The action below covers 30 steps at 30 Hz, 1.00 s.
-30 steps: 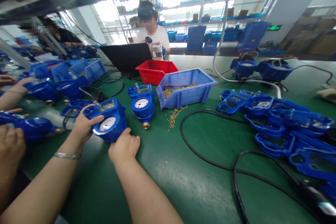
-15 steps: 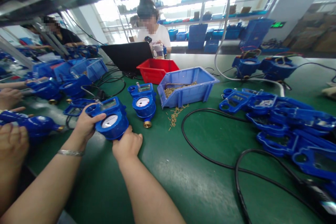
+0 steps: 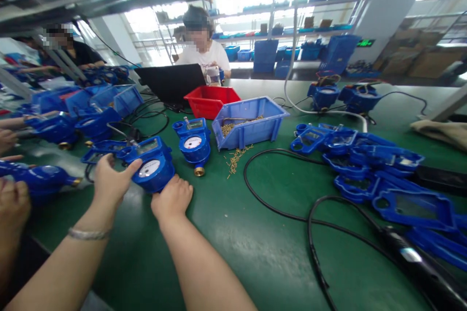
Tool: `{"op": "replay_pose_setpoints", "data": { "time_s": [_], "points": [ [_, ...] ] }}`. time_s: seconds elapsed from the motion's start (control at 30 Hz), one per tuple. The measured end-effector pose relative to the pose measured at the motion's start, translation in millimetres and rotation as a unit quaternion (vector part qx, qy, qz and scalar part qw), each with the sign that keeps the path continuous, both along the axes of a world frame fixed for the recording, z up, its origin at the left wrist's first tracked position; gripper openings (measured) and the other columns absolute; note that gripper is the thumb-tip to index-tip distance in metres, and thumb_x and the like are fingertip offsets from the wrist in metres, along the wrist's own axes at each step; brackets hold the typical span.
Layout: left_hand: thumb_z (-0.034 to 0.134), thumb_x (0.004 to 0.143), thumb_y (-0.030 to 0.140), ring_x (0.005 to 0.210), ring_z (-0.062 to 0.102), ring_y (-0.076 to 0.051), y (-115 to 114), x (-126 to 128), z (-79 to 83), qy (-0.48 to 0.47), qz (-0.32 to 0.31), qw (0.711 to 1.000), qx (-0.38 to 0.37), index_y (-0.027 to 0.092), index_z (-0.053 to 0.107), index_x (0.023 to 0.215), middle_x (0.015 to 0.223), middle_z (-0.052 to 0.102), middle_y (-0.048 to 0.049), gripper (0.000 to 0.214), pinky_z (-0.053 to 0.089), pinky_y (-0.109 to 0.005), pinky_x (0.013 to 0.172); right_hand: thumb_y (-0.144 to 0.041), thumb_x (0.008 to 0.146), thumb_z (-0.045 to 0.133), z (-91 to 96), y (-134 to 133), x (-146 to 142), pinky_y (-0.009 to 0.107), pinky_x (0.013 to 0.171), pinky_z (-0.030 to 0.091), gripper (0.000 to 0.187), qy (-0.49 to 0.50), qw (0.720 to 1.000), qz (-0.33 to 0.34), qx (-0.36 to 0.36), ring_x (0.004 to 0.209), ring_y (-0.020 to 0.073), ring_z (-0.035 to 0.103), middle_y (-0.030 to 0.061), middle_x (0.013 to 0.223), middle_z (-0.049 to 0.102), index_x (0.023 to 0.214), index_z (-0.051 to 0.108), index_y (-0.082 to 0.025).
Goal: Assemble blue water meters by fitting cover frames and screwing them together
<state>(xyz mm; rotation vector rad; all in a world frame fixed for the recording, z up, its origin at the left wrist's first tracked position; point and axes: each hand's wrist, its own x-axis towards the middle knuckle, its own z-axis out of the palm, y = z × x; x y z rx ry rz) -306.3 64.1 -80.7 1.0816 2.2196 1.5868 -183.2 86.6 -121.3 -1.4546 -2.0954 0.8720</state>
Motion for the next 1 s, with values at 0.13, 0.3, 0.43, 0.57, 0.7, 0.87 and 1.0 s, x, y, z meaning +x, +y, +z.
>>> {"op": "replay_pose_setpoints", "data": {
  "time_s": [0.13, 0.3, 0.43, 0.57, 0.7, 0.87, 1.0],
  "points": [
    [0.064, 0.071, 0.045, 0.137, 0.015, -0.041, -14.8, 49.8, -8.0, 0.189, 0.028, 0.98, -0.061, 0.012, 0.049, 0.126, 0.146, 0.024, -0.023, 0.066, 0.011, -0.054, 0.111, -0.03, 0.083, 0.05, 0.4, -0.5, 3.0, 0.039, 0.082, 0.043, 0.027, -0.005, 1.0, 0.01, -0.003, 0.095, 0.0282, 0.062, 0.0163, 0.096, 0.068, 0.1, 0.059, -0.011],
    [0.062, 0.075, 0.043, 0.133, 0.026, -0.043, -10.4, 70.7, -15.7, 0.437, 0.017, 0.888, -0.138, 0.024, 0.05, 0.129, 0.143, 0.038, -0.0193, 0.059, 0.016, -0.065, 0.102, -0.022, 0.087, 0.04, -1.8, -6.0, 11.7, 0.04, 0.082, 0.043, 0.03, -0.003, 0.999, 0.047, 0.019, 0.096, 0.0278, 0.061, 0.0153, 0.098, 0.067, 0.108, 0.057, -0.01],
    [0.056, 0.079, 0.04, 0.122, 0.046, -0.04, 0.0, 57.8, -17.9, 0.466, -0.028, 0.869, -0.162, 0.025, 0.05, 0.13, 0.13, 0.055, -0.0173, 0.053, 0.031, -0.058, 0.097, -0.025, 0.084, 0.044, -5.1, -10.7, 14.6, 0.041, 0.082, 0.043, 0.041, 0.007, 0.998, 0.058, 0.036, 0.098, 0.0293, 0.059, 0.0164, 0.102, 0.066, 0.121, 0.051, -0.007],
    [0.054, 0.081, 0.038, 0.123, 0.046, -0.038, 2.8, 47.4, -20.9, 0.478, -0.05, 0.86, -0.174, 0.024, 0.053, 0.127, 0.131, 0.055, -0.0158, 0.048, 0.035, -0.054, 0.095, -0.025, 0.084, 0.042, -6.3, -11.8, 13.2, 0.041, 0.083, 0.043, 0.04, 0.014, 0.998, 0.053, 0.031, 0.097, 0.0291, 0.059, 0.0166, 0.099, 0.066, 0.117, 0.053, -0.005],
    [0.053, 0.081, 0.039, 0.126, 0.043, -0.037, -1.2, 35.6, -22.0, 0.48, -0.091, 0.856, -0.171, 0.018, 0.053, 0.127, 0.134, 0.052, -0.018, 0.05, 0.035, -0.051, 0.097, -0.03, 0.078, 0.052, -7.4, -13.4, 11.9, 0.042, 0.084, 0.042, 0.05, 0.017, 0.998, 0.058, 0.03, 0.096, 0.0306, 0.059, 0.0185, 0.1, 0.066, 0.119, 0.052, -0.001],
    [0.054, 0.079, 0.044, 0.128, 0.041, -0.037, -5.7, 34.5, -13.5, 0.486, -0.119, 0.847, -0.18, 0.018, 0.049, 0.13, 0.136, 0.049, -0.0183, 0.057, 0.033, -0.051, 0.1, -0.031, 0.081, 0.049, -8.2, -15.8, 13.4, 0.044, 0.084, 0.041, 0.049, 0.022, 0.996, 0.074, 0.046, 0.096, 0.0319, 0.058, 0.0203, 0.102, 0.065, 0.119, 0.053, 0.0],
    [0.057, 0.077, 0.048, 0.129, 0.035, -0.043, -1.9, 55.4, -6.7, 0.512, -0.04, 0.832, -0.21, 0.014, 0.051, 0.128, 0.139, 0.043, -0.0246, 0.061, 0.032, -0.059, 0.095, -0.024, 0.082, 0.045, -6.2, -16.1, 16.3, 0.045, 0.081, 0.042, 0.044, 0.017, 0.995, 0.083, 0.052, 0.093, 0.0321, 0.058, 0.0191, 0.098, 0.065, 0.118, 0.054, -0.001]
  ]
}}
